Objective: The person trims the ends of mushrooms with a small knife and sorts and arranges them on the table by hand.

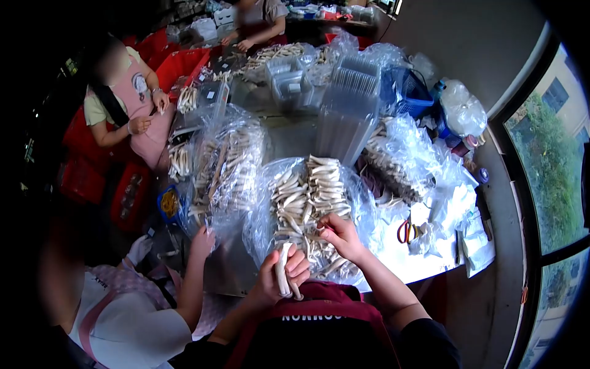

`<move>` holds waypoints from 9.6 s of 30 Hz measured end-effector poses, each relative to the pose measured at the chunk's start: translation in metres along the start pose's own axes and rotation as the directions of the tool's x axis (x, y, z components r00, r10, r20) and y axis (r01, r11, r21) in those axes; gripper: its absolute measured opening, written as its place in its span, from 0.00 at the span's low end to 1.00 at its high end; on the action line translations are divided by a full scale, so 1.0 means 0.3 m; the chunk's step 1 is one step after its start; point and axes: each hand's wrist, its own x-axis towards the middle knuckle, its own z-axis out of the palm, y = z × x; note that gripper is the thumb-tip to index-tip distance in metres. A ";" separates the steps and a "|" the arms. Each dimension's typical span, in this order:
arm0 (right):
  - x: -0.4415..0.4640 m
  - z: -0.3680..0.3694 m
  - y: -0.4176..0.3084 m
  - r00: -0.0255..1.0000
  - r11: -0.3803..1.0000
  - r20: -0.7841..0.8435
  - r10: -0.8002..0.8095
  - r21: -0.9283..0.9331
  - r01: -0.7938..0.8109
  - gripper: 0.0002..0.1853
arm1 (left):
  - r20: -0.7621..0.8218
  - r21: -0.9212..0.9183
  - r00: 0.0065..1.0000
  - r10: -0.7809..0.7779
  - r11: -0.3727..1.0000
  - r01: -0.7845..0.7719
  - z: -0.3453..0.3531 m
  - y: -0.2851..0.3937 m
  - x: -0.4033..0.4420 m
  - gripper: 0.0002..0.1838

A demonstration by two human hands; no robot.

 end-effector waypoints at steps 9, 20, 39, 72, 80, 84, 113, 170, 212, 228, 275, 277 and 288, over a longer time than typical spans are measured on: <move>0.119 -0.062 0.071 0.982 0.975 0.040 0.183 -0.137 -0.176 0.08 | -0.184 0.009 0.973 0.142 0.990 -0.143 -0.140 0.147 0.004 0.14; 0.254 0.148 0.206 0.920 0.950 0.319 0.226 0.134 -0.280 0.24 | -0.507 0.444 0.775 0.378 0.885 -0.142 -0.297 0.225 0.308 0.17; 0.055 -0.065 0.561 0.694 0.672 0.082 0.716 0.188 -0.716 0.13 | 0.192 0.303 0.918 0.347 -0.910 0.281 -0.598 0.901 1.443 0.27; 0.004 -0.122 0.521 0.704 0.698 0.049 0.709 0.095 -0.710 0.21 | 0.370 -0.211 0.926 0.068 -0.965 0.155 -0.748 1.013 1.504 0.04; -0.001 -0.132 0.501 0.745 0.742 0.018 0.667 0.079 -0.666 0.22 | 0.384 0.145 0.921 0.065 -0.989 0.009 -0.710 0.967 1.367 0.05; -0.009 -0.109 0.476 0.757 0.754 0.035 0.652 0.070 -0.653 0.23 | 0.243 0.327 0.962 0.123 -0.944 0.038 -0.618 0.965 1.331 0.06; -0.325 -0.196 0.250 0.591 0.605 -0.376 0.714 0.756 -0.250 0.11 | 0.688 0.720 0.538 0.487 -0.367 -0.589 -0.009 0.321 0.783 0.08; -0.592 -0.157 0.380 0.816 0.771 -0.223 0.534 0.525 -0.361 0.18 | -0.111 0.692 0.975 0.193 -0.689 0.215 -0.317 0.103 0.236 0.14; -0.258 -0.112 0.589 0.835 0.633 -0.100 0.541 -0.606 -0.483 0.13 | 0.229 0.655 0.970 0.080 -0.750 -0.093 -0.480 -0.085 0.296 0.15; -0.435 -0.149 0.526 0.765 0.741 -0.340 0.547 -0.229 -0.632 0.13 | -0.240 0.640 0.964 -0.112 -0.765 0.070 -0.618 -0.164 0.423 0.14; -0.359 -0.109 0.263 0.814 0.801 -0.190 0.549 -0.158 -0.577 0.21 | -0.114 0.658 0.979 -0.168 0.725 0.202 -0.073 -0.133 0.122 0.13; -0.361 -0.115 0.248 0.838 0.842 -0.123 0.531 -0.034 -0.539 0.20 | -0.220 0.669 0.968 -0.124 0.703 0.242 -0.071 -0.121 0.113 0.15; -0.224 0.000 0.028 0.956 0.887 0.004 0.293 0.372 -0.273 0.12 | -0.149 0.971 0.987 0.055 0.200 0.135 -0.033 -0.113 0.085 0.33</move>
